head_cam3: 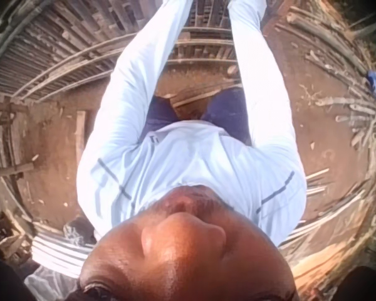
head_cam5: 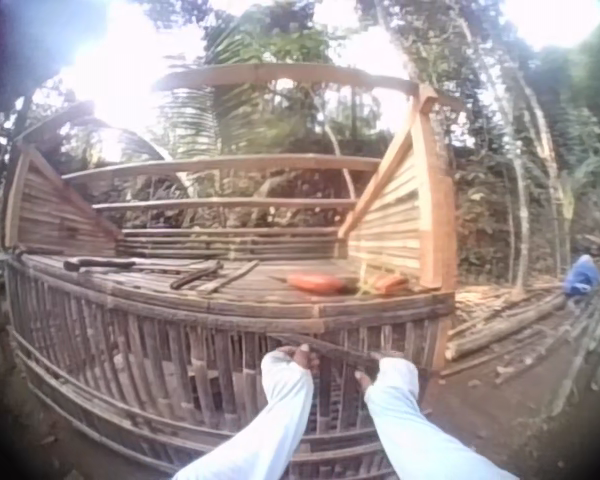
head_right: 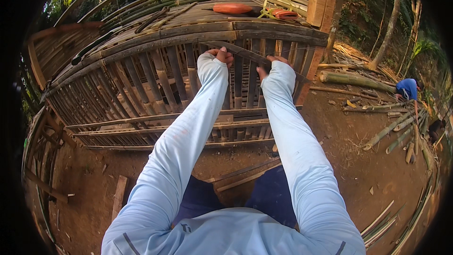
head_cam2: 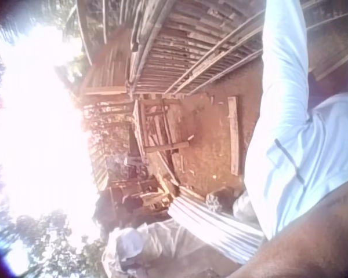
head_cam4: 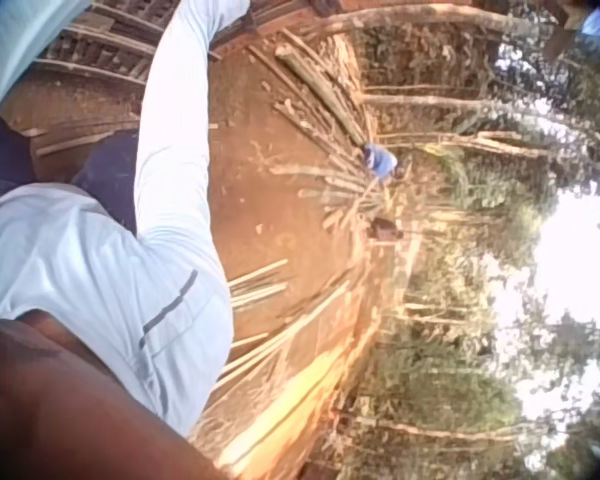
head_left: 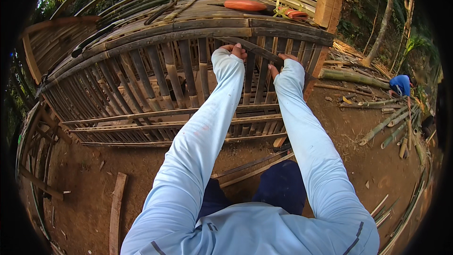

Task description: The person weaves thin bamboo strips into a curved bamboo structure using a knife and pliers. They cut, position, and secure the strips into the frame, occasionally adjusting the camera or their position.

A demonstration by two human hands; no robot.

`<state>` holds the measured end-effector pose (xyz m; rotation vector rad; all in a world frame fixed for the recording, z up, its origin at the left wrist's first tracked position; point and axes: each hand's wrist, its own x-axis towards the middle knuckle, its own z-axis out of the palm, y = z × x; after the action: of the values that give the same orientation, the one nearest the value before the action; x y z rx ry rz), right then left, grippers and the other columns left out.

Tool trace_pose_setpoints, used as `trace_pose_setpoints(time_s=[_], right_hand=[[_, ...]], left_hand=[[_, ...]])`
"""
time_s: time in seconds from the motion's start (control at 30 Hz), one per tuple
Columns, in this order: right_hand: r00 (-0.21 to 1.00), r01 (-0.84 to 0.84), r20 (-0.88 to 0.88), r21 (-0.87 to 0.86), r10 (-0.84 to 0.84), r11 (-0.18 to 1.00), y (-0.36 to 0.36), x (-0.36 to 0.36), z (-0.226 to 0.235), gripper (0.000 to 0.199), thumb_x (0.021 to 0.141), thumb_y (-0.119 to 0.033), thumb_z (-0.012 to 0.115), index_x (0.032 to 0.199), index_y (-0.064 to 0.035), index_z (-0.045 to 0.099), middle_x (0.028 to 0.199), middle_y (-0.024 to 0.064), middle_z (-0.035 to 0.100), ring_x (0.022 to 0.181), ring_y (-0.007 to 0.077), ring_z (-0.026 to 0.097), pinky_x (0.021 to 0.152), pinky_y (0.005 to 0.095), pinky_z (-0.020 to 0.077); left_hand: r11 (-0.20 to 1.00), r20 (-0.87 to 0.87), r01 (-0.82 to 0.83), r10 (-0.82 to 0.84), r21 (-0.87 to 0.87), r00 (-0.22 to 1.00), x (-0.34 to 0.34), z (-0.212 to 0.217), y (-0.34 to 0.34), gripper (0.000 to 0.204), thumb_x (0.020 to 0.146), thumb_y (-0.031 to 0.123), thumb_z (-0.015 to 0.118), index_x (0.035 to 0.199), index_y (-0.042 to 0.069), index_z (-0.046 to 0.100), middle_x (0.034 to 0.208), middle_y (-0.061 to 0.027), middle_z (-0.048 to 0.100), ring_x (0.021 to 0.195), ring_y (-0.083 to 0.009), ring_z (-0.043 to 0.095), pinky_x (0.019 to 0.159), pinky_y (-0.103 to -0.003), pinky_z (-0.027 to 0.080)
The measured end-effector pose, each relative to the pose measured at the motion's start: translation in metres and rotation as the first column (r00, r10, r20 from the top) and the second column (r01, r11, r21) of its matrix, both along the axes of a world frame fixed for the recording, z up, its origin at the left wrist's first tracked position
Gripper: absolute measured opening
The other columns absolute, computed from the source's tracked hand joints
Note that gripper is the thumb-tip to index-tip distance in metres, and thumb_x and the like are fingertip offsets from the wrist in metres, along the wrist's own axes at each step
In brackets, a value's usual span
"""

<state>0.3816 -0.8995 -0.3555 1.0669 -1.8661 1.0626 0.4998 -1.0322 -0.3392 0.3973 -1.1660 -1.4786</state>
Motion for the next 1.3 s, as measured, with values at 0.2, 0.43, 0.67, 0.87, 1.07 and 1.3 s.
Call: trace_pose_setpoints(time_s=[0.2, 0.43, 0.67, 0.87, 1.07, 1.3], right_hand=[[0.991, -0.127, -0.051, -0.015, 0.126, 0.992, 0.000, -0.019, -0.004, 0.035, 0.074, -0.019, 0.080, 0.106, -0.0091, 0.071, 0.103, 0.0124, 0.068, 0.096, 0.0304, 0.062, 0.086, 0.0391, 0.0484], [0.987, -0.129, -0.098, -0.048, 0.124, 0.990, -0.009, -0.028, -0.013, 0.036, 0.075, -0.017, 0.080, 0.108, -0.0056, 0.071, 0.096, 0.0144, 0.068, 0.085, 0.0295, 0.064, 0.074, 0.0373, 0.0507], [0.984, -0.129, -0.132, -0.077, 0.119, 0.989, -0.009, -0.029, -0.014, 0.036, 0.076, -0.018, 0.080, 0.108, -0.0049, 0.071, 0.093, 0.0155, 0.067, 0.080, 0.0282, 0.064, 0.071, 0.0356, 0.0505], [0.989, -0.149, -0.034, -0.048, 0.147, 0.988, -0.008, -0.027, -0.012, 0.036, 0.076, -0.019, 0.080, 0.108, -0.0066, 0.071, 0.096, 0.0147, 0.068, 0.082, 0.0288, 0.064, 0.073, 0.0364, 0.0502], [0.989, -0.150, -0.016, -0.058, 0.149, 0.987, -0.011, -0.023, -0.012, 0.036, 0.074, -0.022, 0.081, 0.106, -0.0098, 0.072, 0.100, 0.0123, 0.068, 0.094, 0.0296, 0.063, 0.083, 0.0384, 0.0491], [0.970, -0.109, -0.224, -0.063, 0.092, 0.992, 0.027, -0.028, -0.032, 0.051, 0.070, -0.016, 0.082, 0.117, -0.0080, 0.065, 0.122, 0.0127, 0.059, 0.114, 0.0314, 0.053, 0.100, 0.0421, 0.0413]], left_hand=[[0.999, -0.067, -0.050, 0.050, 0.005, 0.997, -0.003, 0.000, -0.004, 0.022, 0.090, 0.016, 0.067, 0.095, -0.001, 0.053, 0.076, -0.0117, 0.067, 0.063, -0.0156, 0.066, 0.052, -0.027, 0.051], [0.994, -0.049, -0.072, 0.068, -0.087, 0.996, -0.002, -0.003, -0.008, 0.023, 0.092, 0.017, 0.065, 0.098, -0.001, 0.052, 0.076, -0.0108, 0.068, 0.064, -0.0146, 0.066, 0.052, -0.026, 0.051], [0.983, -0.050, -0.091, 0.084, -0.159, 0.995, 0.002, 0.001, -0.004, 0.024, 0.092, 0.017, 0.064, 0.097, -0.002, 0.051, 0.077, -0.0122, 0.068, 0.066, -0.0159, 0.067, 0.057, -0.027, 0.053], [0.969, 0.012, -0.082, 0.087, -0.235, 0.996, 0.010, 0.002, -0.012, 0.018, 0.093, 0.010, 0.061, 0.094, -0.004, 0.050, 0.077, -0.0156, 0.068, 0.068, -0.0183, 0.068, 0.060, -0.029, 0.057], [0.969, 0.080, 0.007, 0.013, -0.248, 0.997, 0.022, 0.005, -0.015, 0.024, 0.093, 0.014, 0.062, 0.099, -0.006, 0.051, 0.081, -0.0164, 0.068, 0.072, -0.0196, 0.069, 0.065, -0.030, 0.058], [0.851, 0.185, -0.204, 0.327, -0.484, 0.927, 0.094, 0.034, 0.004, 0.030, 0.090, 0.023, 0.068, 0.091, -0.006, 0.065, 0.074, -0.0115, 0.069, 0.070, -0.0137, 0.066, 0.061, -0.027, 0.054]])
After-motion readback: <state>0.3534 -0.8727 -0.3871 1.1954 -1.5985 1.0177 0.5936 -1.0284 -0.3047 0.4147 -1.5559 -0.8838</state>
